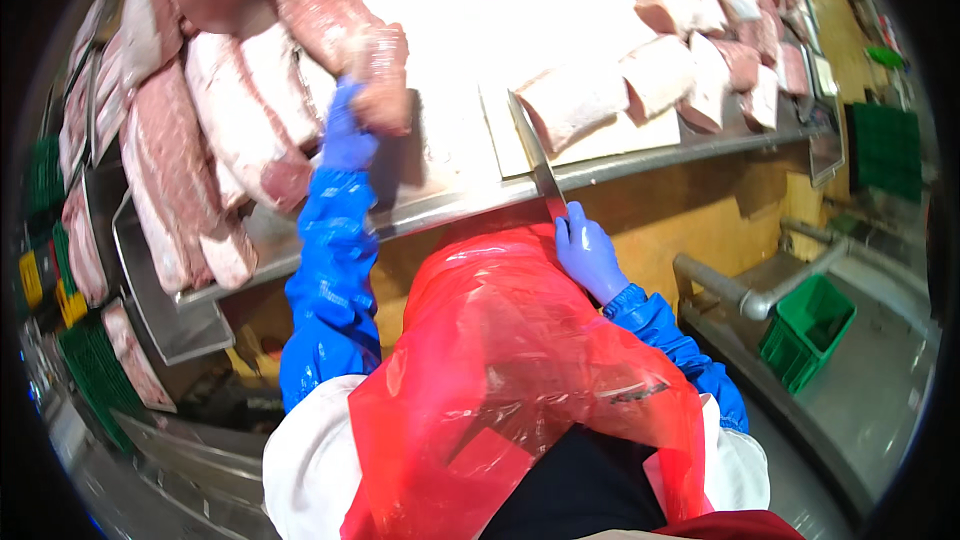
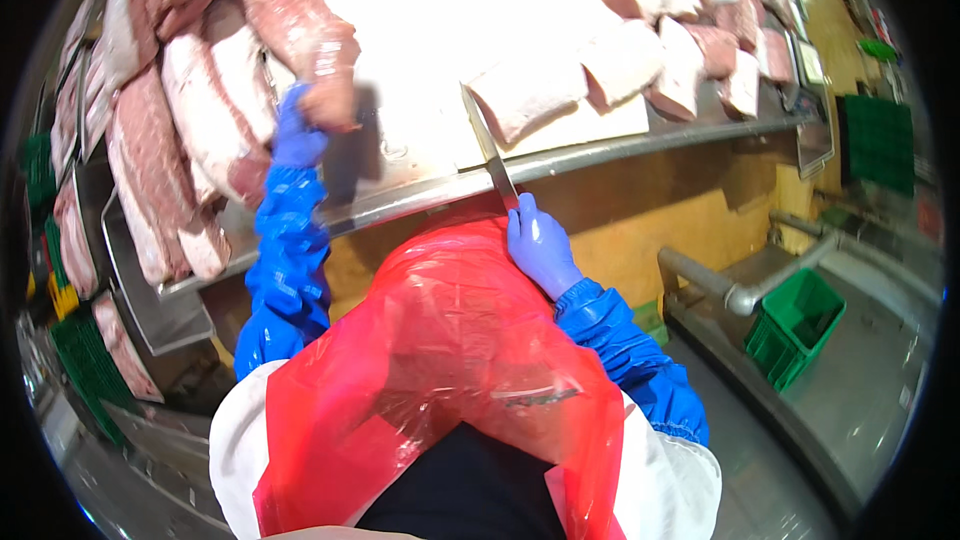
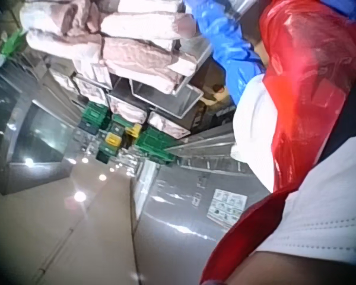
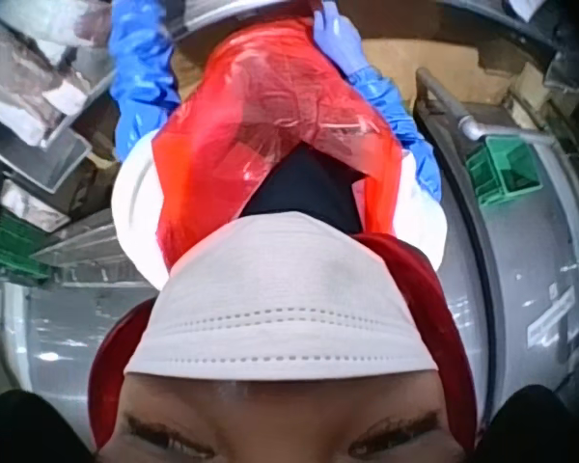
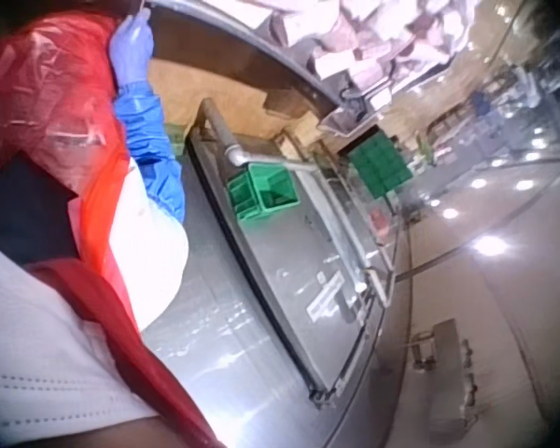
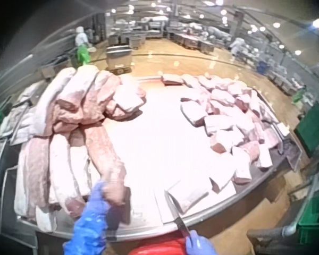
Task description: The person cuts large slabs of pork belly into smaller rectangular pieces using a knife on a cutting board. The cut pieces are stacked on the metal table to the right.
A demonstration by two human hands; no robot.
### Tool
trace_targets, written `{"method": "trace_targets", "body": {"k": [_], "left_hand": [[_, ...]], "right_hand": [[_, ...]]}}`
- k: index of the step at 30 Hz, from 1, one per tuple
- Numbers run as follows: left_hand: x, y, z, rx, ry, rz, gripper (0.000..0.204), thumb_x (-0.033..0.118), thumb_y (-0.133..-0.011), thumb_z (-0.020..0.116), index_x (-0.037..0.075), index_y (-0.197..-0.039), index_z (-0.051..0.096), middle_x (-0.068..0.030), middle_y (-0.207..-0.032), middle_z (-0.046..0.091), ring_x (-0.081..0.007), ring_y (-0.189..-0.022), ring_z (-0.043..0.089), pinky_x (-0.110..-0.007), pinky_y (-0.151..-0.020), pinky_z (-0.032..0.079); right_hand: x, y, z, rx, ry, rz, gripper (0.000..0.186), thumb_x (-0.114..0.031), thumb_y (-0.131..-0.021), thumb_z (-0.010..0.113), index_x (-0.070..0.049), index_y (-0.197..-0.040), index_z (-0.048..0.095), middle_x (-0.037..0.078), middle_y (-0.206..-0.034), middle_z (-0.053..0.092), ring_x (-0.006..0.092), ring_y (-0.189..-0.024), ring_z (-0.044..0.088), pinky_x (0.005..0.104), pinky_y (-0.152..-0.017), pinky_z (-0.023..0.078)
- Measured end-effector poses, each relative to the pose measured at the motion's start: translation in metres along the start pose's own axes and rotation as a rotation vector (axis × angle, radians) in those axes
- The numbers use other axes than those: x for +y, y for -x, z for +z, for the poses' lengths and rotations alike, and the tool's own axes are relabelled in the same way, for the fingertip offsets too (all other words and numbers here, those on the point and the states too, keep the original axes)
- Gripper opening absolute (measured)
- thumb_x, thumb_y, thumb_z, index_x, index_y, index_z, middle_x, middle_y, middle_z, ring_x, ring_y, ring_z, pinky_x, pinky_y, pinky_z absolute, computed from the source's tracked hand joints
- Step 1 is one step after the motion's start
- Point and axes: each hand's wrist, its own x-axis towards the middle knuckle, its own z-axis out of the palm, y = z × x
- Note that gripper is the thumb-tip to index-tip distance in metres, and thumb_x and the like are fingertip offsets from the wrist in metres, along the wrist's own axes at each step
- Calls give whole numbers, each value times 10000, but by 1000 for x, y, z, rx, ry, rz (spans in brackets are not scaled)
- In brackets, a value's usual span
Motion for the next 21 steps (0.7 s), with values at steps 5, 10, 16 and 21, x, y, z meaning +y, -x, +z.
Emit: {"method": "trace_targets", "body": {"k": [5,10,16,21], "left_hand": [[82,96,-250,389,911,156,204,188,-927,492,32,-1047,544,-65,-954,572,-227,-857,558,-378,-757,481],[70,130,-314,1338,22,-124,447,254,-979,511,10,-1351,472,-138,-1214,590,-295,-1127,587,-405,-915,514],[75,42,217,-439,-1055,279,909,517,-788,698,116,-1513,324,-276,-1537,256,-433,-1446,226,-538,-1180,187],[28,-76,303,-285,-1099,115,791,373,-770,724,71,-1441,433,-272,-1286,555,-412,-1169,571,-483,-998,458]], "right_hand": [[-57,-67,-12,31,-357,-152,221,-221,-973,506,0,-973,496,284,-848,584,455,-764,586,516,-646,467],[-20,-97,-60,147,-684,112,293,-271,-987,530,20,-1006,504,104,-721,552,165,-580,549,349,-532,465],[119,-107,-126,411,-633,173,239,-218,-970,534,3,-1059,563,57,-756,600,127,-658,570,302,-582,467],[170,-149,-186,371,-740,203,497,-301,-949,599,60,-1279,514,125,-1001,625,181,-898,590,337,-805,511]]}}
